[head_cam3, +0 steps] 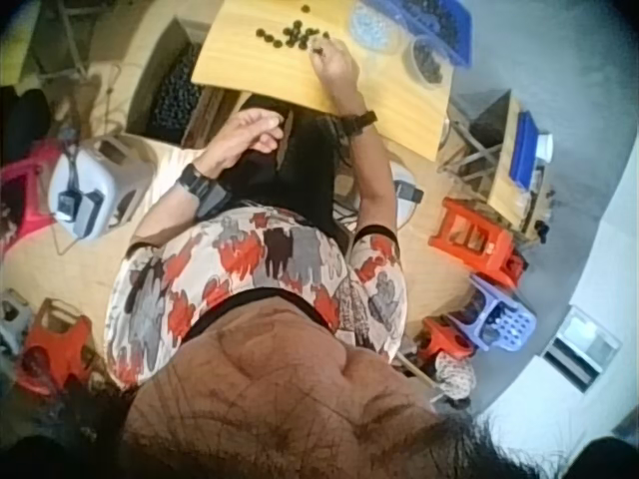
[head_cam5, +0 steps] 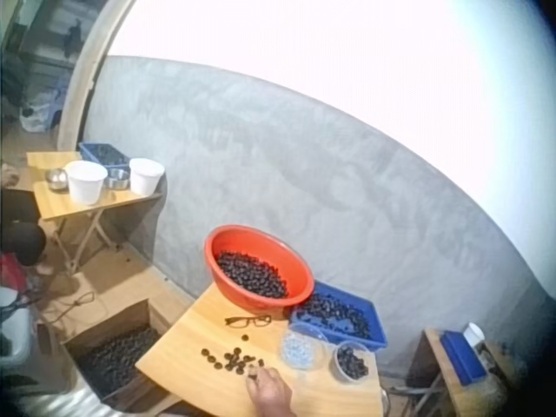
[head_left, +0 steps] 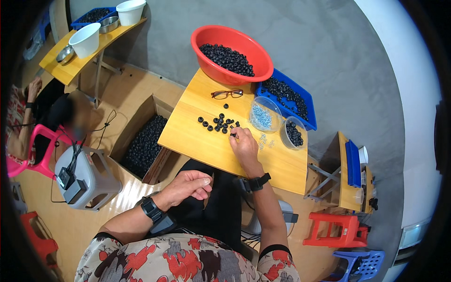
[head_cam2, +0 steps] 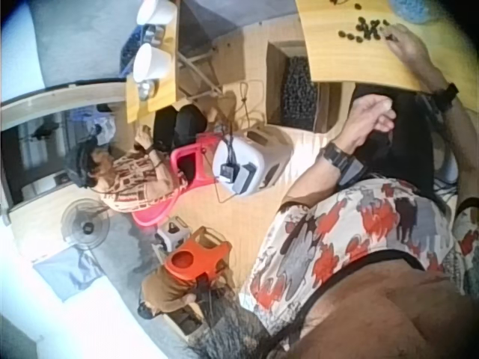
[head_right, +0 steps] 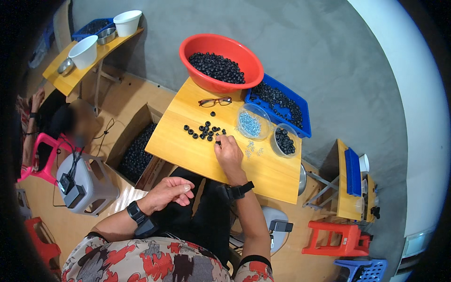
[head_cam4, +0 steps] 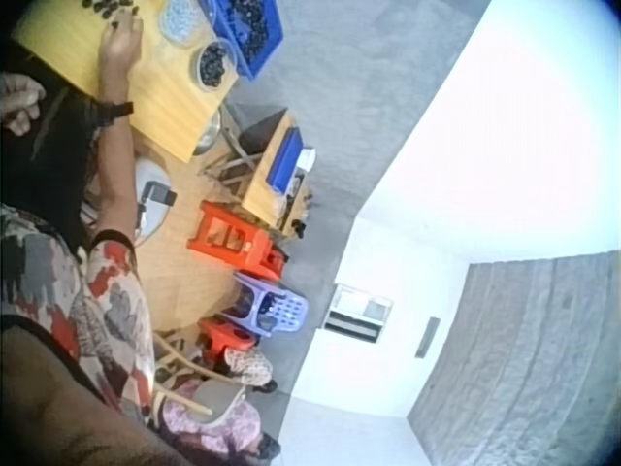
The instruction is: Assembling small silver components into black plastic bases manually.
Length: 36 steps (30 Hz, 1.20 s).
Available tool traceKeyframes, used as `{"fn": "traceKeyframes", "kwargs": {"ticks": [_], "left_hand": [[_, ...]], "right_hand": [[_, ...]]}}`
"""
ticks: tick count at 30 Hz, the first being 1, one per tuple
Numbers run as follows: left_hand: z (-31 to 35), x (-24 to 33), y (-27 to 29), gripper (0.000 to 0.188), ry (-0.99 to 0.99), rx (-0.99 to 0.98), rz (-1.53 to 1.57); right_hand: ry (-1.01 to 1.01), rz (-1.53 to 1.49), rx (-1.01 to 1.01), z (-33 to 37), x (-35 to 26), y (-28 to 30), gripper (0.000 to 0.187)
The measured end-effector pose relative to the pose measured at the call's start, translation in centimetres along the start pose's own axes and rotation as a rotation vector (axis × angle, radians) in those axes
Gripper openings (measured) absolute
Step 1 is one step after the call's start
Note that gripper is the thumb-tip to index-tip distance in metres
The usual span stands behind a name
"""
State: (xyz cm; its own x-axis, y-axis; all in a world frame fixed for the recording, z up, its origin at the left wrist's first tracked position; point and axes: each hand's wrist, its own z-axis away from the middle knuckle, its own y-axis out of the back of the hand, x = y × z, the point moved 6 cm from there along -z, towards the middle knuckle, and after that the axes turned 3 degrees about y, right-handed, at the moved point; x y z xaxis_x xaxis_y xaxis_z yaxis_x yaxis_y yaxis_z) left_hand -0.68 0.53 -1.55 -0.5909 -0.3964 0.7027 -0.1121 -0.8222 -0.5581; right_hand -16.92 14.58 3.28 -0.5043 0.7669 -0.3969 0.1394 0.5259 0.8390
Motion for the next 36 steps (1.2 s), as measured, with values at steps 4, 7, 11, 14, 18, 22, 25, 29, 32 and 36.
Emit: {"fn": "traceKeyframes", "kwargs": {"ticks": [4, 7, 11, 14, 18, 22, 25, 29, 32, 36], "left_hand": [[0.2, 0.2, 0.2, 0.024, -0.019, 0.01, 0.016], [0.0, 0.2, 0.1, 0.024, -0.03, 0.004, 0.017], [-0.1, 0.1, 0.4, 0.024, -0.048, 0.016, 0.031], [0.0, 0.4, 0.4, 0.023, -0.085, 0.009, 0.028], [0.0, 0.9, -0.3, 0.029, -0.157, -0.071, 0.093], [0.1, 1.0, -0.5, 0.029, -0.216, -0.11, 0.145], [0.1, 1.1, -0.6, 0.029, -0.229, -0.13, 0.109], [0.0, 1.2, -0.9, 0.027, -0.259, -0.151, 0.101], [0.1, 1.0, -0.6, 0.025, -0.229, -0.087, 0.041], [0.2, 0.9, -0.1, 0.022, -0.196, -0.001, 0.056]], "right_hand": [[0.008, 0.055, -0.025, 0.6, 0.2, 0.3, 0.019], [0.061, 0.006, 0.048, 1.3, 0.8, 0.4, 0.019], [-0.035, -0.422, 0.09, 2.6, 0.1, 0.4, 0.026], [-0.16, -0.713, 0.041, 4.4, -2.7, 1.5, 0.033], [-0.057, -0.796, 0.018, 7.1, -5.6, 2.6, 0.041], [0.16, -0.688, 0.018, 8.5, -8.0, 2.8, 0.042], [0.244, -0.619, 0.032, 9.1, -9.1, 2.7, 0.042], [0.178, -0.634, 0.035, 10.0, -9.0, 2.1, 0.043], [0.17, -0.625, 0.035, 10.2, -9.1, 2.2, 0.044], [0.132, -0.53, -0.026, 9.7, -7.8, 3.2, 0.039]]}}
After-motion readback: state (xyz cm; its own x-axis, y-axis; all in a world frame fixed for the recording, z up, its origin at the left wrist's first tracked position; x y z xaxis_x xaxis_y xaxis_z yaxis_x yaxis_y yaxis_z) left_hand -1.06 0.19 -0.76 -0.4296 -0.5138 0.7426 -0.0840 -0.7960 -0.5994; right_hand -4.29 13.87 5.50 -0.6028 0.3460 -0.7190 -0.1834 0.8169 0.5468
